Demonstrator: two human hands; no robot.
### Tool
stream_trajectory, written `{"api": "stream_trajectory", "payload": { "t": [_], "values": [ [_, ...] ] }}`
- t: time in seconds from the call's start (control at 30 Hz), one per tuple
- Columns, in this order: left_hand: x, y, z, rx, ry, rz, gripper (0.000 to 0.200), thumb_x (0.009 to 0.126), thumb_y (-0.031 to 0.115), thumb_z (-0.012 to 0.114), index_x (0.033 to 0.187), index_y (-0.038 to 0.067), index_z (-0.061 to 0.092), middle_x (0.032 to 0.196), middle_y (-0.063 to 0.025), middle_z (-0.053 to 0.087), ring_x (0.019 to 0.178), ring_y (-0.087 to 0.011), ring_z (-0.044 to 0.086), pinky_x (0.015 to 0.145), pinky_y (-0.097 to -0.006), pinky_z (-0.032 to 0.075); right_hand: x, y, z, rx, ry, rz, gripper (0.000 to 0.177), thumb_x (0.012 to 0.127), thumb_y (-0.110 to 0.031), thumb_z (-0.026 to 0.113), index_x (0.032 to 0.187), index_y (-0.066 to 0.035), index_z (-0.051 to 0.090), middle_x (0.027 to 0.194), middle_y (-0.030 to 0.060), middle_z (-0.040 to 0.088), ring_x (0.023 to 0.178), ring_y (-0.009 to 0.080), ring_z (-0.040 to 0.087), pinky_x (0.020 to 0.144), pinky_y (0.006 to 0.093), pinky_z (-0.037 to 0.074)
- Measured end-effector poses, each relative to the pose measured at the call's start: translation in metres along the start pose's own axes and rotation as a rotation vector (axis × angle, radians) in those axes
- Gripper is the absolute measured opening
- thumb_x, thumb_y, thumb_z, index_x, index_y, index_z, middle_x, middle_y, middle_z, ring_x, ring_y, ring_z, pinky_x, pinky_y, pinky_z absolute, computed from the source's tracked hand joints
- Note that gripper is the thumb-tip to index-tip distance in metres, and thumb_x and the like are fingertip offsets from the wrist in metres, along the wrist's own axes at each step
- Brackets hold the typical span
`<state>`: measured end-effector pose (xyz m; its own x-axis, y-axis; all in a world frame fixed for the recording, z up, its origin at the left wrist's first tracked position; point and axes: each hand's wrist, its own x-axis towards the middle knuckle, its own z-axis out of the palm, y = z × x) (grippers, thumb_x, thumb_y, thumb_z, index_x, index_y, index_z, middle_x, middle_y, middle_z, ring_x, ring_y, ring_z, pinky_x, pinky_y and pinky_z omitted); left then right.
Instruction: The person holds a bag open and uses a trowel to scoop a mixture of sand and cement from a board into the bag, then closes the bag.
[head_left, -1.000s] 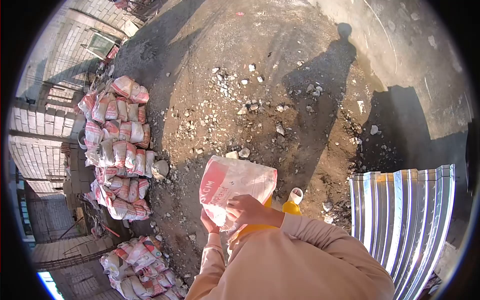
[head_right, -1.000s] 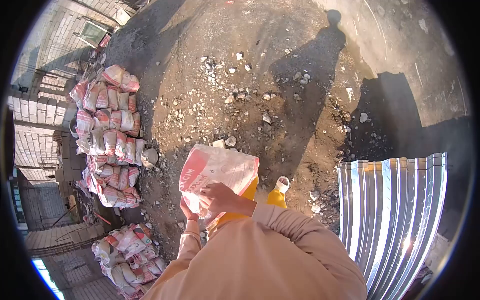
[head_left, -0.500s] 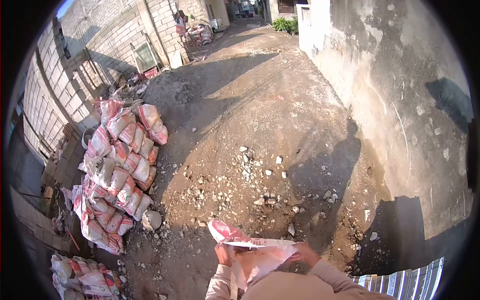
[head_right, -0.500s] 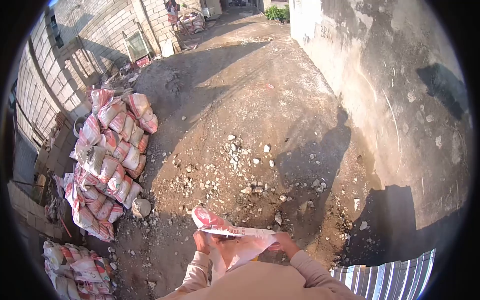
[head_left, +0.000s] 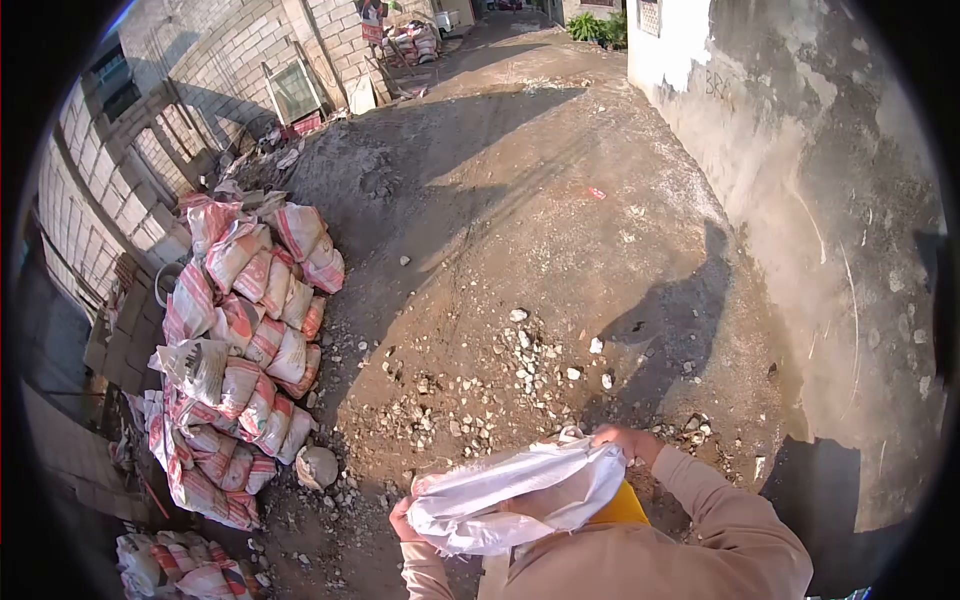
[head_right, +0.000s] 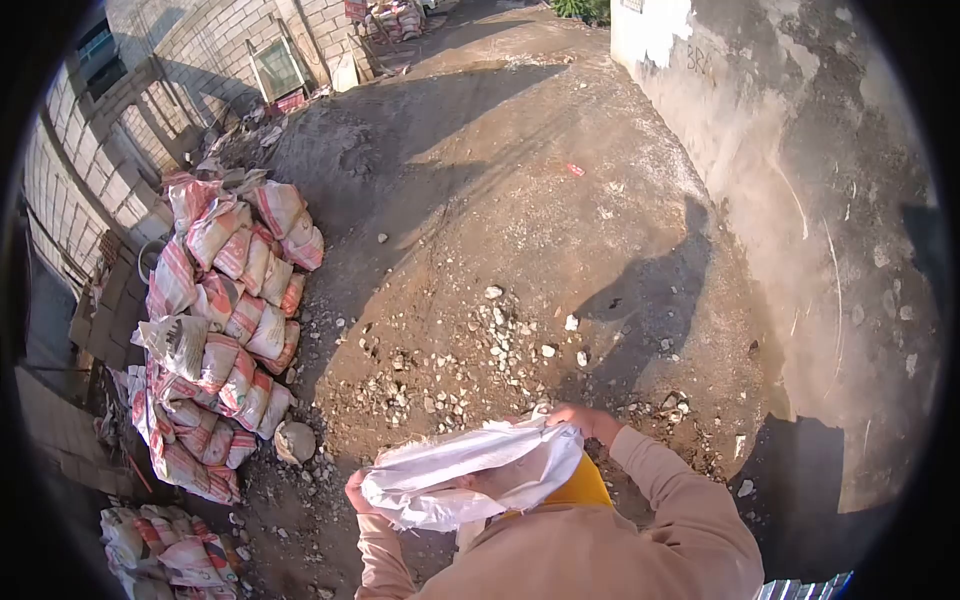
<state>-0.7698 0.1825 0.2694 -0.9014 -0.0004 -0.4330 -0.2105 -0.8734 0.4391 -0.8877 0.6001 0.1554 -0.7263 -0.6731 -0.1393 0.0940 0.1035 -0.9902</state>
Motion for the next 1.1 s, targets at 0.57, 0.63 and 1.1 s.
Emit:
{"api": "stream_trajectory", "payload": {
  "t": [0.57,0.63,1.1],
  "values": [
    [0.284,0.065,0.099,1.519,0.178,0.704,0.038,0.081,0.025,0.061,0.111,0.002,0.057,0.113,-0.0175,0.055,0.104,-0.0302,0.053,0.089,-0.0398,0.041,0.363,-0.129,-0.137,0.858,-0.113,0.428,0.029,0.075,-0.022,0.06,0.09,0.003,0.062,0.079,0.0092,0.065,0.064,0.0187,0.062,0.061,0.0313,0.051],
    [0.336,0.049,0.157,1.567,-0.033,0.77,0.042,0.081,0.028,0.061,0.115,0.004,0.055,0.117,-0.018,0.053,0.113,-0.0314,0.046,0.097,-0.0401,0.034,0.392,-0.133,-0.168,0.745,-0.093,0.437,0.032,0.076,-0.023,0.061,0.094,0.003,0.062,0.08,0.008,0.065,0.065,0.0168,0.061,0.061,0.0293,0.05],
    [0.715,0.07,0.294,1.535,-0.075,0.405,0.031,0.086,0.031,0.052,0.1,0.004,0.058,0.085,-0.0224,0.062,0.074,-0.0406,0.06,0.065,-0.0484,0.048,0.579,-0.206,-0.397,-0.097,0.337,0.236,0.048,0.071,-0.014,0.07,0.111,0.0,0.048,0.091,0.0072,0.057,0.077,0.0163,0.054,0.066,0.0287,0.045]
  ]
}}
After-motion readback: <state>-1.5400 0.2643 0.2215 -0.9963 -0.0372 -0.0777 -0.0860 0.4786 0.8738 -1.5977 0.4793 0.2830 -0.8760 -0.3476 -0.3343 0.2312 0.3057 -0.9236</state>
